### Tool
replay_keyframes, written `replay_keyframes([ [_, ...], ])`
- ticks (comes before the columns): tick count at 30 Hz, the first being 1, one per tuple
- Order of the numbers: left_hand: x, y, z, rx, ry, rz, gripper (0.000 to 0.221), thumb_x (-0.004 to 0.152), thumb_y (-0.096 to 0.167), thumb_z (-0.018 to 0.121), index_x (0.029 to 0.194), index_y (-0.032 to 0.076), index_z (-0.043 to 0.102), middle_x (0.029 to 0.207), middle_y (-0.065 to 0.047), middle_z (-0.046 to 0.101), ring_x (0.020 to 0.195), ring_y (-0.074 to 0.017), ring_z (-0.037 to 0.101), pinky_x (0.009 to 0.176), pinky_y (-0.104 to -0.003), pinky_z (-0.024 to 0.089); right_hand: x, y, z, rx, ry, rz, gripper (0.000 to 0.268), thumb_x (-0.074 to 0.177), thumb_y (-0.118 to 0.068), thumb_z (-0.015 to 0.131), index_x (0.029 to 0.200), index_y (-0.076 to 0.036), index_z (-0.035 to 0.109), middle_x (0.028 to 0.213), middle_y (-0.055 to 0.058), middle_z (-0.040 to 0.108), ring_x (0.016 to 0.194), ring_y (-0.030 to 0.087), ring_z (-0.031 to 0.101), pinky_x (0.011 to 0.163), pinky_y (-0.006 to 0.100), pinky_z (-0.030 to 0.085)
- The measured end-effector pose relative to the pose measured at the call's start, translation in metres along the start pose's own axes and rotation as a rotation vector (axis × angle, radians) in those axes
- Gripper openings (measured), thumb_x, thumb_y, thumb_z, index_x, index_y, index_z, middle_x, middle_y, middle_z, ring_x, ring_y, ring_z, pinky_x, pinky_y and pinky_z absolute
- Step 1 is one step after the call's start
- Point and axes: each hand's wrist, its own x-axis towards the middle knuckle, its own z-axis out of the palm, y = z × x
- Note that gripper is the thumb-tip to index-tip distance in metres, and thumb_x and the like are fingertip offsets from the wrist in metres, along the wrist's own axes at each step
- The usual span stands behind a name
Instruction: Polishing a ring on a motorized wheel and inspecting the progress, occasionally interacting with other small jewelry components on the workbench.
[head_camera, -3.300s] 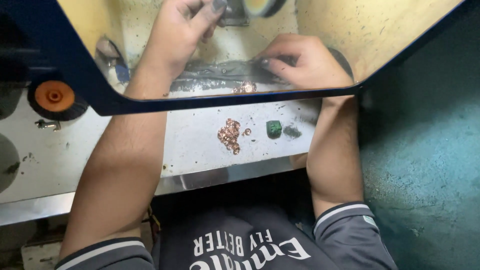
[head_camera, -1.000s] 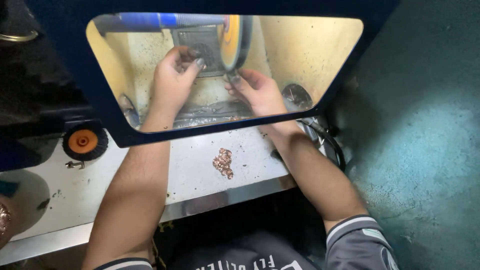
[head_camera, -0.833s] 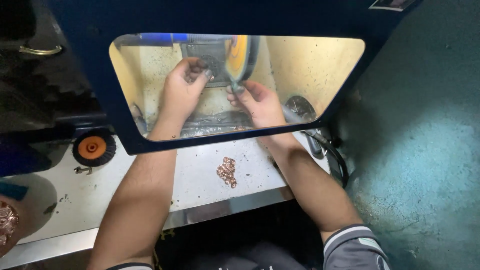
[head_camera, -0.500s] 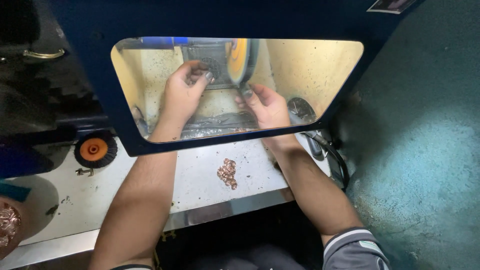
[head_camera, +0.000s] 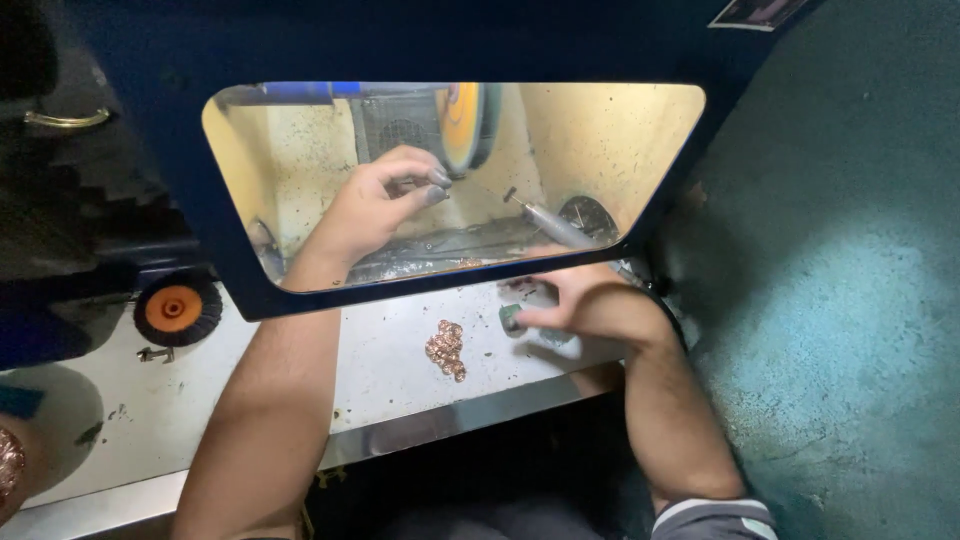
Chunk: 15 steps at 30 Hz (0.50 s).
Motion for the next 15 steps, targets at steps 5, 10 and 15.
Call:
replay_keyframes([
  [5, 0.0, -0.001, 0.002, 0.071, 0.01, 0.054, 0.012, 0.094, 0.01, 0.076, 0.104, 0.015, 0.076, 0.115, 0.001, 0.07, 0.101, -0.0147, 0.059, 0.092, -0.036, 0.05, 0.07, 0.004, -0.008, 0.409, 0.389, -0.064, 0.044, 0.092, -0.034, 0.069, 0.131, -0.014, 0.068, 0.122, 0.009, 0.073, 0.12, 0.026, 0.068, 0.103, 0.04, 0.054],
  [10, 0.005, -0.015, -0.003, 0.046, 0.051, 0.073, 0.011, 0.095, 0.013, 0.076, 0.105, 0.016, 0.075, 0.119, 0.002, 0.067, 0.1, -0.0142, 0.055, 0.091, -0.035, 0.049, 0.115, 0.005, 0.02, 0.696, 0.422, -0.158, 0.042, 0.094, -0.031, 0.074, 0.123, 0.0, 0.071, 0.111, 0.018, 0.076, 0.109, 0.026, 0.072, 0.094, 0.042, 0.058],
  [15, 0.007, -0.017, 0.002, 0.011, 0.055, 0.089, 0.012, 0.095, 0.008, 0.075, 0.106, 0.012, 0.075, 0.12, -0.003, 0.067, 0.107, -0.0165, 0.057, 0.091, -0.037, 0.048, 0.137, 0.022, 0.041, 0.754, 0.5, -0.084, 0.041, 0.094, -0.035, 0.077, 0.12, -0.003, 0.073, 0.102, 0.014, 0.077, 0.102, 0.021, 0.074, 0.089, 0.04, 0.058],
])
